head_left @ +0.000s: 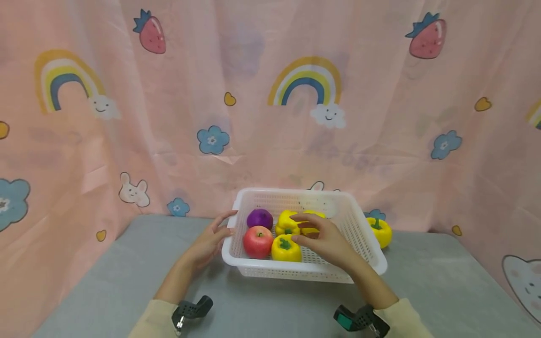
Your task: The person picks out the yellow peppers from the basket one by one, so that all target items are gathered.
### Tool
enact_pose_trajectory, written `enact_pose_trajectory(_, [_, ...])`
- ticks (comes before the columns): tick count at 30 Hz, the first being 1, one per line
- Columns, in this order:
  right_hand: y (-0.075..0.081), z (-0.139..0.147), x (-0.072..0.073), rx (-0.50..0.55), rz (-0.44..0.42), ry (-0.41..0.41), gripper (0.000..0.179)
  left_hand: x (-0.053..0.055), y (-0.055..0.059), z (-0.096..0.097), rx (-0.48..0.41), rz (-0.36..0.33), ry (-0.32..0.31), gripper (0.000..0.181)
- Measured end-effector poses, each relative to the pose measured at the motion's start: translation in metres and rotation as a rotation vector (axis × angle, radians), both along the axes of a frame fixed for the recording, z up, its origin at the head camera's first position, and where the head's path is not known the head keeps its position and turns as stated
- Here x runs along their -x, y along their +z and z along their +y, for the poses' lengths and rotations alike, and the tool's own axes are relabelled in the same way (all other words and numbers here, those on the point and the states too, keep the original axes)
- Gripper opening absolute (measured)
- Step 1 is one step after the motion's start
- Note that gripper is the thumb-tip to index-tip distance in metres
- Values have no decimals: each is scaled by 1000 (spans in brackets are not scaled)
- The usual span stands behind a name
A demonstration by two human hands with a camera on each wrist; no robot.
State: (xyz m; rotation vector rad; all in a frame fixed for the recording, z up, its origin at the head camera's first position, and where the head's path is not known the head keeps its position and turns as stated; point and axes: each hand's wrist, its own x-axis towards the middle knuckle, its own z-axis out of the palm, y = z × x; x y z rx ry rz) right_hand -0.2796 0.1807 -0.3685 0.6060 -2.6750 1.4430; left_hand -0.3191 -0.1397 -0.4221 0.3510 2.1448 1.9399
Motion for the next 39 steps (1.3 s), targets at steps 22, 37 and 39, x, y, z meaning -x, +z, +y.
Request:
enact_pose_trajectory(22, [-4, -8, 14, -134, -111, 151, 56, 0, -2, -1, -15, -12, -22, 58])
enact_pose_trajectory(37, [-8, -11, 14, -200, -179, 85, 56, 0, -1, 0, -12, -16, -10, 59])
enact_pose_trajectory(39, [-7, -12, 15, -205, -167, 77, 55, -1, 0, -1, -6, -7, -2, 59])
